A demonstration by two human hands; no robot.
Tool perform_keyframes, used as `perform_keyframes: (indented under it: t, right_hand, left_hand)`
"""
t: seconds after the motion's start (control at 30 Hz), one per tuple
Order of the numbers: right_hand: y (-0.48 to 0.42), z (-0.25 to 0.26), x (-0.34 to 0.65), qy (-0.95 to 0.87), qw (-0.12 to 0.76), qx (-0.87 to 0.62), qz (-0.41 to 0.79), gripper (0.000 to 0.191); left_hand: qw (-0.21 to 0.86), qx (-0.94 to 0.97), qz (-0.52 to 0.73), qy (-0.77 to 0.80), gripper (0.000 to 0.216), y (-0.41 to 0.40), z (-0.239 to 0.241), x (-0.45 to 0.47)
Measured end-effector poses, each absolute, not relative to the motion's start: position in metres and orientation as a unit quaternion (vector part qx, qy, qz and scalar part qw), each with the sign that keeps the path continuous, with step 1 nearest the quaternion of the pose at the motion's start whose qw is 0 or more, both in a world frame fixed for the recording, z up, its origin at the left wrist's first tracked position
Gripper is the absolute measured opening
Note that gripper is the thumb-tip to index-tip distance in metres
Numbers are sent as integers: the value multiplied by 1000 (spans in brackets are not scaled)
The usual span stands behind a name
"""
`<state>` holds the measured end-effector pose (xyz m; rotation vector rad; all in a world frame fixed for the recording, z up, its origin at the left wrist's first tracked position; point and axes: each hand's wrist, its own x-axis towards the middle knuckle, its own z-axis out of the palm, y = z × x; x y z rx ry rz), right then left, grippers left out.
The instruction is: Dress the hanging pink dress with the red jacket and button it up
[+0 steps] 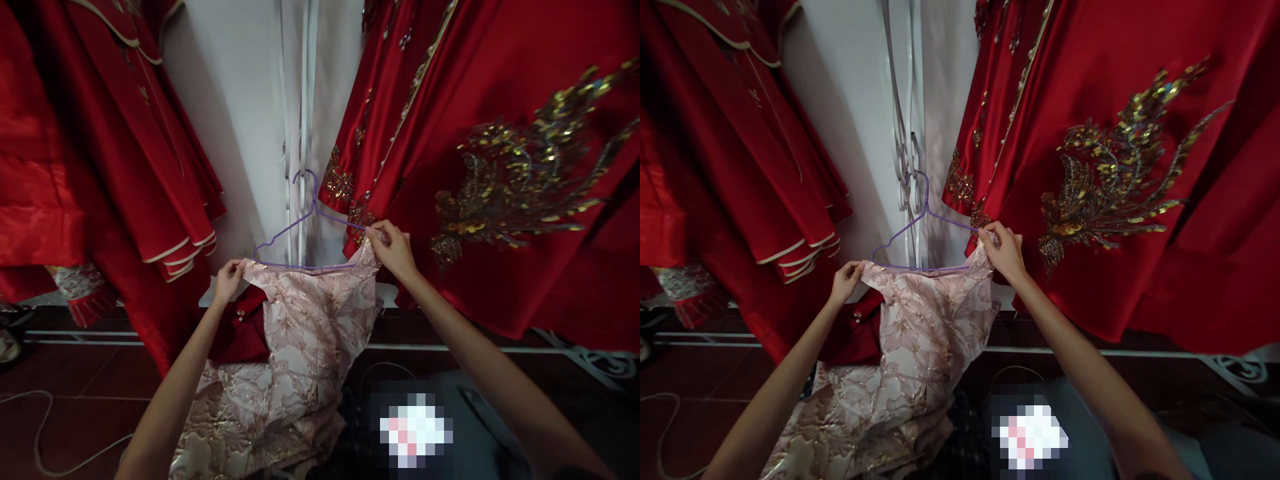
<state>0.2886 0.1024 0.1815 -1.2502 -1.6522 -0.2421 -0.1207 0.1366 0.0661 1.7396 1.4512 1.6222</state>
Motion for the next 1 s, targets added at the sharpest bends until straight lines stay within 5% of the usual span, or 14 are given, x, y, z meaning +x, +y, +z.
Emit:
perform_keyframes:
  t: [0.27, 0.47, 0.63, 0.8, 1.0]
  right_hand:
    - [101, 179, 284, -688, 510, -511, -71, 25]
    - [103, 173, 283, -686, 526, -502, -31, 27]
    - [106, 171, 284, -688, 531, -495, -5, 30]
    - [108, 169, 284, -682, 539, -495, -2, 29]
    - [112, 166, 283, -674, 548, -496, 1, 29]
  left_hand:
    - [161, 633, 592, 472, 39, 142, 113, -94]
    - [153, 752, 492, 411, 43, 130, 143, -76]
    - [49, 731, 478, 484, 114, 84, 77, -93]
    - [-41, 770, 361, 525, 61, 45, 19, -107]
    - [17, 779, 352, 520, 31, 46, 22, -132]
